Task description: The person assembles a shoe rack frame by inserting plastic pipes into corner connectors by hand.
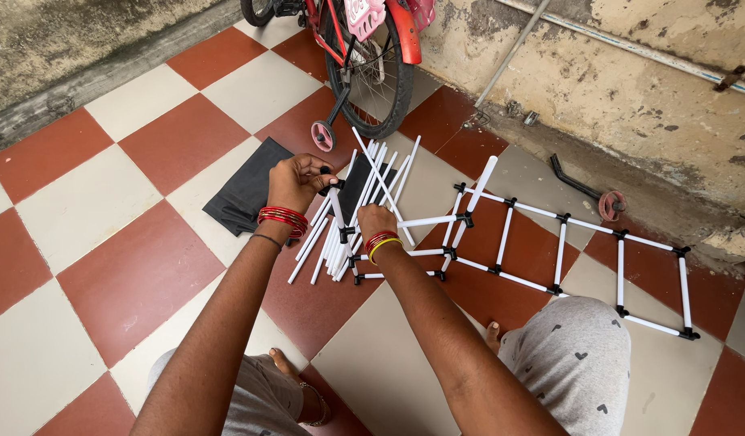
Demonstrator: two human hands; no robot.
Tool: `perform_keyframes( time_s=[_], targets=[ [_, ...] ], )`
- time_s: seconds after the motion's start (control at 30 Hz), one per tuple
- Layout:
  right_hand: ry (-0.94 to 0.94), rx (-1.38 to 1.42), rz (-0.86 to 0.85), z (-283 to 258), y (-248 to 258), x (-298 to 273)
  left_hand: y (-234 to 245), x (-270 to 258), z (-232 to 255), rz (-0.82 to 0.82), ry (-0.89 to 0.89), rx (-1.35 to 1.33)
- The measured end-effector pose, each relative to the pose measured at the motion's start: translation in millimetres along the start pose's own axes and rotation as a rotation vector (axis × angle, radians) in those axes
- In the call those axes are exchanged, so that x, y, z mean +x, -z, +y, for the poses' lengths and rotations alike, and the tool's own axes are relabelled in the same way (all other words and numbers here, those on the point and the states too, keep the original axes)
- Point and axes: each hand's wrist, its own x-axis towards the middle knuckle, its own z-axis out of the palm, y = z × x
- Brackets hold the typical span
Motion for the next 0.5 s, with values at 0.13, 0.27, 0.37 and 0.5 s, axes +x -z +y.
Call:
perform_keyframes(
  time_s=[0.13, 0.27, 0.37, 0.5],
  targets=[
    [0.001, 0.009, 0.0, -1.0, -1.4, 0.5, -6.1, -3.9, -5.6, -0.05, -0.008, 0.064],
    [-0.006, -0.004, -0.002, -1.0, -2.0, 2.6, -6.4, -1.8, -6.4, -0.036, 0.007, 0.027],
    [-0.009, -0.008, -0.007, -2.3, -3.0, 1.7, 1.5, 0.0, -1.9, -0.08, -0.011, 0.086],
    [-0.047, 0.009, -0.025, -3.5, -1.6, 5.8, 17.5, 4.0, 15.9, -0.019, -0.007, 0.143]
  ],
)
